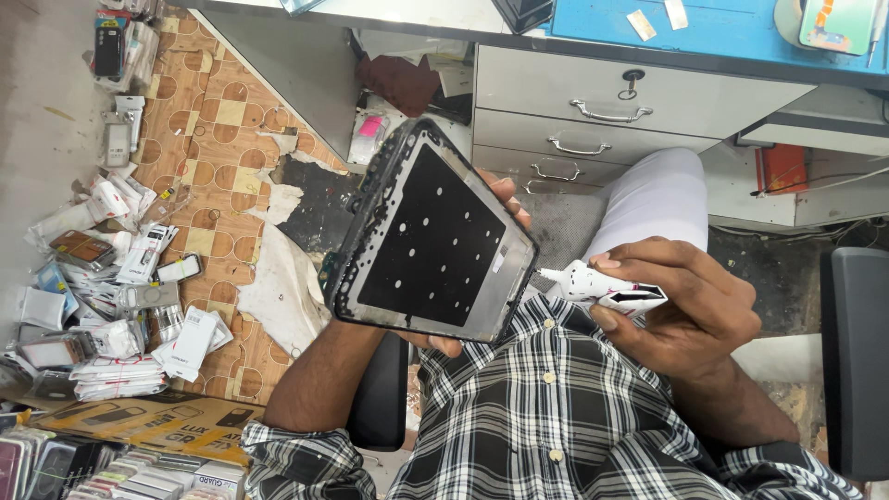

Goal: The person applies adhesive to the edges of a smartphone frame, then aligns and presses a replacement screen onto the frame. They use tweezers to adjust internal ribbon cables and components inside the phone. The clip ends before the device is fully reassembled.

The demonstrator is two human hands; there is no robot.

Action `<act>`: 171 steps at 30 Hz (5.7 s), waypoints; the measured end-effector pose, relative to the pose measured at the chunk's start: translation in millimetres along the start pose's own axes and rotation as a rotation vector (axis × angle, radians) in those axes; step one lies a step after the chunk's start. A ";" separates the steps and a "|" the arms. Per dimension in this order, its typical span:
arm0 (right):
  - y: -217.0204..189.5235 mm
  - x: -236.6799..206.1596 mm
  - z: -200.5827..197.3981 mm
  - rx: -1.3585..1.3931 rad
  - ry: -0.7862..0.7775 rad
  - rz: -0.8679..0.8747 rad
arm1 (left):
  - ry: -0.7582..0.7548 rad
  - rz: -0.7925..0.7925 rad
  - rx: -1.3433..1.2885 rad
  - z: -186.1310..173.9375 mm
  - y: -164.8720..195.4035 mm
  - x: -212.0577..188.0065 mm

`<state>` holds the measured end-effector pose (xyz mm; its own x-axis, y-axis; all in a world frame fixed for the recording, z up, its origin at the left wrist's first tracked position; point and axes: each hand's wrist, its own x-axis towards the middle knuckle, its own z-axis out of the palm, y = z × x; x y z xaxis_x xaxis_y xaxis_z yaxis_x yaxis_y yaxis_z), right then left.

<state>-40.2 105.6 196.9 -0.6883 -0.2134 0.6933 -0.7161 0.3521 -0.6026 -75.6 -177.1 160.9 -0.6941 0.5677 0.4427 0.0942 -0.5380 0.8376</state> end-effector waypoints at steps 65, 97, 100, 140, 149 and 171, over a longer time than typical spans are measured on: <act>4.1 3.8 -3.5 -0.029 0.009 0.029 | -0.028 -0.036 -0.005 -2.4 -0.5 0.3; 47.4 -19.6 7.6 0.428 0.219 0.263 | 0.253 -0.032 0.605 10.1 20.2 37.5; 50.6 -20.6 9.4 0.536 0.211 0.325 | 0.262 -0.033 0.403 8.4 16.3 36.3; 2.1 17.2 35.5 0.064 -0.116 -0.102 | 0.286 -0.157 -0.082 -3.7 12.6 30.6; 2.2 21.6 39.5 0.039 -0.130 -0.084 | 0.265 -0.119 0.054 -8.4 23.3 36.8; 6.9 23.9 46.0 0.019 -0.122 -0.082 | 0.232 -0.127 0.204 -18.4 19.3 40.2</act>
<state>-66.9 61.0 191.1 -0.6357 -0.3503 0.6879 -0.7716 0.3118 -0.5544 -114.9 -176.1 188.9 -0.8512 0.4528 0.2655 0.1211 -0.3227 0.9387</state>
